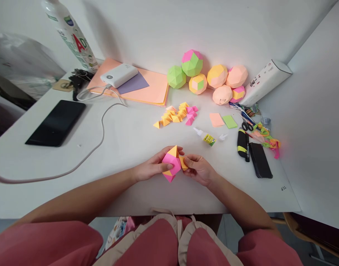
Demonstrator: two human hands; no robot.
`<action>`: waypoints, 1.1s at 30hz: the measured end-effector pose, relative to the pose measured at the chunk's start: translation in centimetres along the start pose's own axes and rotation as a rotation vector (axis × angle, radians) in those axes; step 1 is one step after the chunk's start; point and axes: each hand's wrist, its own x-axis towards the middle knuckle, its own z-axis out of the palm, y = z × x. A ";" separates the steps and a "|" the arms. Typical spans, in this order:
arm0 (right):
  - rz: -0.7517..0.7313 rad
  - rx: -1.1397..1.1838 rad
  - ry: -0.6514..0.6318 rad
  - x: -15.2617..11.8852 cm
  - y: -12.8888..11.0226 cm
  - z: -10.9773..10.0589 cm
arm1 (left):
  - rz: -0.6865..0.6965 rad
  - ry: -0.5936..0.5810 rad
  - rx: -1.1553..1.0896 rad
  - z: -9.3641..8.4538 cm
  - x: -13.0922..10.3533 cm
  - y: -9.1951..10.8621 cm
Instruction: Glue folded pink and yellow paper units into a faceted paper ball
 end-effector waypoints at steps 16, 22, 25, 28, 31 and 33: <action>-0.060 -0.079 0.045 -0.7 -0.7 0.6 | -0.036 0.127 0.107 0.6 0.0 0.5; -0.104 -0.103 0.024 -0.9 -0.8 1.0 | -0.063 0.181 0.145 1.0 0.0 0.8; -0.123 -0.118 0.017 -0.9 -0.7 0.9 | -0.067 0.190 0.156 1.1 0.1 0.9; -0.130 -0.125 0.017 -0.9 -0.6 0.7 | -0.071 0.197 0.174 1.1 0.1 1.0; -0.141 -0.132 0.026 -0.9 -0.6 0.7 | -0.075 0.210 0.184 1.2 0.1 1.0; -0.157 -0.137 0.026 -0.9 -0.6 0.8 | -0.076 0.218 0.184 1.3 0.1 1.0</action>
